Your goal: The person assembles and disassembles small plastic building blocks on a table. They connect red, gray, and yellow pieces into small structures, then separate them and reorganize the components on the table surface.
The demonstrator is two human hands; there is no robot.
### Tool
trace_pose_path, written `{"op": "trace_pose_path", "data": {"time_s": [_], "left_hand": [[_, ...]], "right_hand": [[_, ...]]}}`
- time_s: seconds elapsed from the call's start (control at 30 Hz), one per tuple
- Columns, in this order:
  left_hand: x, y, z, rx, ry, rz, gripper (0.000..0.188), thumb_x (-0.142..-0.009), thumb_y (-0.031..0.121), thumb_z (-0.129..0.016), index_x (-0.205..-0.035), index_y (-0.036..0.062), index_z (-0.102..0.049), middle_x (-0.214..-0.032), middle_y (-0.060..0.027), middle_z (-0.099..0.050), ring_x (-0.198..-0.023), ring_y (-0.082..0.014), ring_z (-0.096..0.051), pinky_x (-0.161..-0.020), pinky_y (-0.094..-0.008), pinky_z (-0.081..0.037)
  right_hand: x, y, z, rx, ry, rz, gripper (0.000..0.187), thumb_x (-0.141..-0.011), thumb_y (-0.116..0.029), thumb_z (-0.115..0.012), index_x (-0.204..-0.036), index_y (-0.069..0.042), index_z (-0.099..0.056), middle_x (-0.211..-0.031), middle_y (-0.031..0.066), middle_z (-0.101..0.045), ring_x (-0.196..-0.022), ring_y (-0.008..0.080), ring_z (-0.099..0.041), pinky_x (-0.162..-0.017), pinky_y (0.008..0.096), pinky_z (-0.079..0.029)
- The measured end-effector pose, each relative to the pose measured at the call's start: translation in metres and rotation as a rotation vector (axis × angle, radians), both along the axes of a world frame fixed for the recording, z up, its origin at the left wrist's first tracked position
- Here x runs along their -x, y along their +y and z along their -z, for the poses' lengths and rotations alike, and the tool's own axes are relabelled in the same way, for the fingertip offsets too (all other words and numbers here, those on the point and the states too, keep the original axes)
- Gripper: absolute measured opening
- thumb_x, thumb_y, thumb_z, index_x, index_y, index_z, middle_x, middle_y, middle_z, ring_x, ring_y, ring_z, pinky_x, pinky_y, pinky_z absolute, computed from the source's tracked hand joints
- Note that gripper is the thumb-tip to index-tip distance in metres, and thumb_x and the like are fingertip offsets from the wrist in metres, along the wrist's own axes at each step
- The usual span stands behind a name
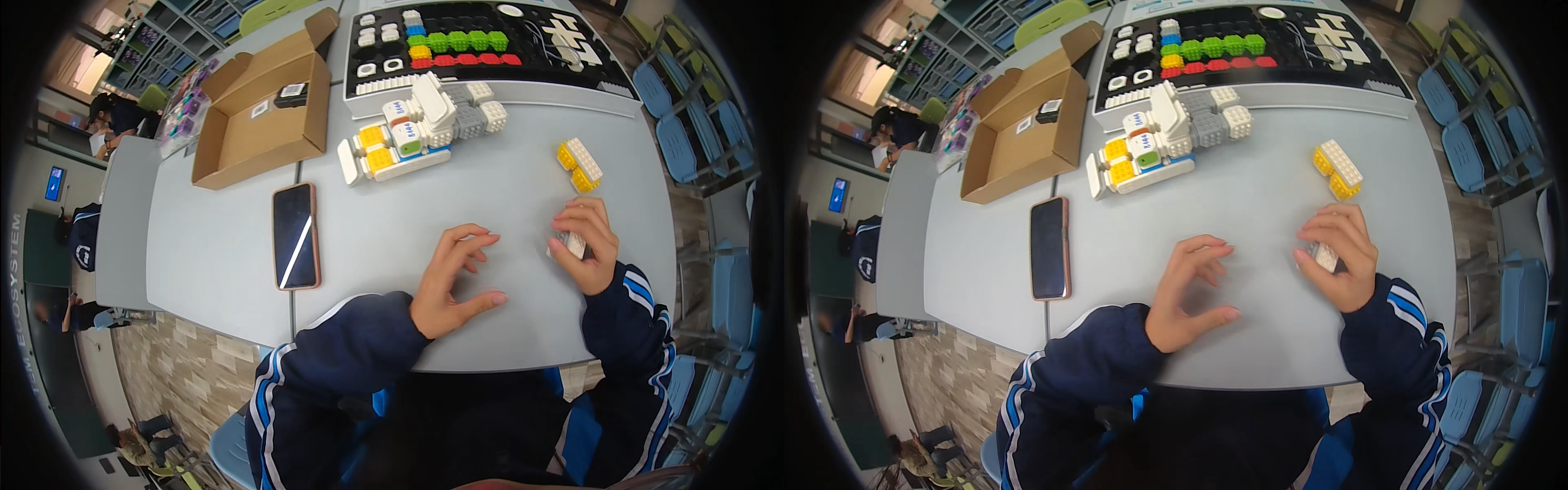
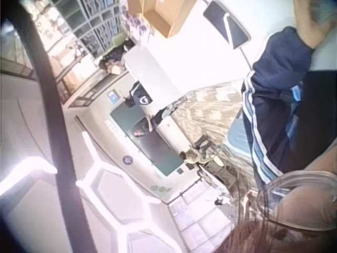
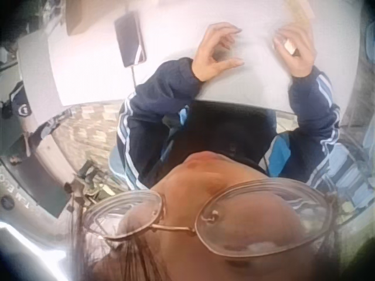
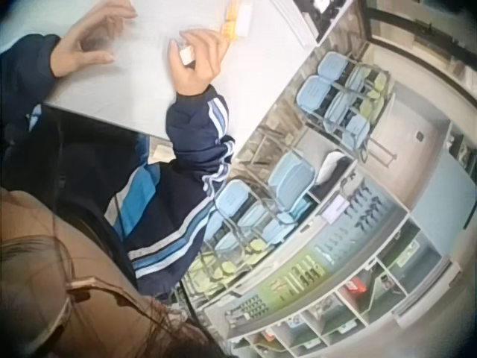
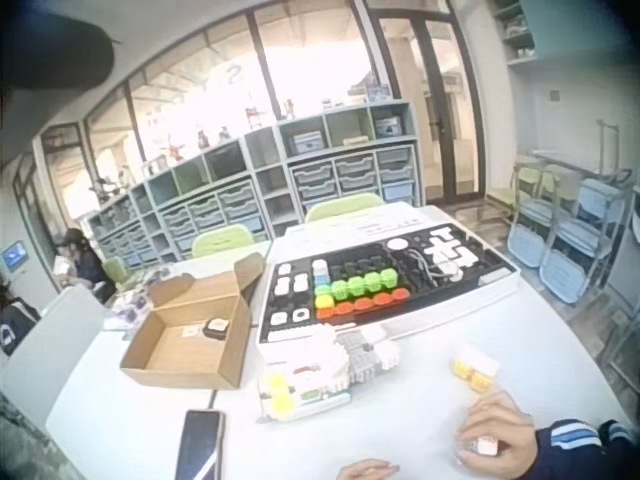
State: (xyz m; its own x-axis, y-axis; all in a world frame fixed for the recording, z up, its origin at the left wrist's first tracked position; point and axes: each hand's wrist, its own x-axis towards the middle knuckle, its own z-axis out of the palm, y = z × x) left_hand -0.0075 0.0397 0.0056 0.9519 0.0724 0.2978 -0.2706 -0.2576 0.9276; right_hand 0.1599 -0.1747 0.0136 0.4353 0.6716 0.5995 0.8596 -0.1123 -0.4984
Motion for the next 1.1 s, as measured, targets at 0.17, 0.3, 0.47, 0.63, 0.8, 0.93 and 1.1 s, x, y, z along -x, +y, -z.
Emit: {"op": "trace_pose_path", "data": {"time_s": [0.17, 0.3, 0.47, 0.63, 0.8, 0.93, 1.1], "left_hand": [[-0.006, -0.015, 0.001, -0.036, 0.010, 0.053, 0.095, -0.068, 0.025, -0.088, -0.144, 0.0055, -0.035, -0.142, -0.0143, -0.035, -0.119, -0.0304, -0.047, -0.097, -0.0396, -0.041], [-0.014, -0.019, 0.005, -0.097, 0.120, 0.174, 0.099, -0.065, 0.021, -0.088, -0.145, 0.0049, -0.031, -0.137, -0.0152, -0.043, -0.124, -0.0291, -0.046, -0.103, -0.0402, -0.038], [-0.016, -0.012, -0.012, 0.149, 0.274, 0.261, 0.095, -0.065, 0.017, -0.084, -0.142, 0.0048, -0.031, -0.127, -0.0130, -0.050, -0.122, -0.0228, -0.048, -0.103, -0.0373, -0.039], [-0.012, -0.007, 0.005, 0.229, 0.297, 0.190, 0.084, -0.065, 0.015, -0.084, -0.134, 0.0076, -0.037, -0.120, -0.0086, -0.051, -0.116, -0.0177, -0.050, -0.099, -0.0349, -0.041], [-0.012, -0.009, 0.006, 0.206, 0.255, 0.171, 0.080, -0.065, 0.011, -0.083, -0.131, 0.0089, -0.038, -0.114, -0.0068, -0.052, -0.110, -0.0165, -0.051, -0.098, -0.0332, -0.041], [-0.007, -0.007, 0.002, 0.218, 0.328, 0.148, 0.079, -0.063, 0.006, -0.080, -0.131, 0.0086, -0.039, -0.112, -0.0062, -0.053, -0.105, -0.0161, -0.052, -0.096, -0.0323, -0.042], [-0.011, -0.015, -0.004, 0.235, 0.290, 0.102, 0.073, -0.057, 0.001, -0.077, -0.122, 0.0081, -0.045, -0.099, -0.0083, -0.058, -0.093, -0.0202, -0.057, -0.085, -0.0334, -0.047]], "right_hand": [[0.035, 0.019, -0.006, -0.108, 0.033, -0.204, 0.036, -0.067, -0.006, -0.079, -0.101, -0.004, -0.067, -0.110, 0.0126, -0.062, -0.102, 0.0326, -0.054, -0.086, 0.0413, -0.046], [0.053, 0.037, 0.004, -0.196, 0.026, -0.331, 0.047, -0.073, -0.027, -0.078, -0.111, -0.004, -0.063, -0.119, 0.0194, -0.058, -0.108, 0.0352, -0.050, -0.088, 0.0437, -0.045], [0.052, 0.056, 0.008, -0.160, 0.032, -0.264, 0.067, -0.075, -0.046, -0.074, -0.121, 0.000, -0.057, -0.130, 0.0271, -0.048, -0.111, 0.0376, -0.047, -0.090, 0.0447, -0.043], [0.044, 0.056, 0.006, -0.096, -0.036, -0.209, 0.083, -0.068, -0.058, -0.078, -0.120, 0.001, -0.055, -0.123, 0.0243, -0.050, -0.102, 0.0351, -0.051, -0.087, 0.0438, -0.044], [0.039, 0.057, 0.001, -0.081, -0.114, -0.222, 0.083, -0.063, -0.064, -0.079, -0.105, 0.004, -0.056, -0.101, 0.0187, -0.055, -0.080, 0.0317, -0.053, -0.071, 0.0397, -0.043], [0.032, 0.056, -0.003, -0.023, -0.250, -0.226, 0.075, -0.070, -0.068, -0.070, -0.086, 0.004, -0.058, -0.075, 0.0144, -0.053, -0.062, 0.0280, -0.047, -0.057, 0.0376, -0.039], [0.032, 0.049, -0.009, 0.023, -0.291, -0.206, 0.070, -0.079, -0.067, -0.059, -0.076, 0.003, -0.056, -0.060, 0.0127, -0.044, -0.052, 0.0272, -0.041, -0.050, 0.0388, -0.035]]}}
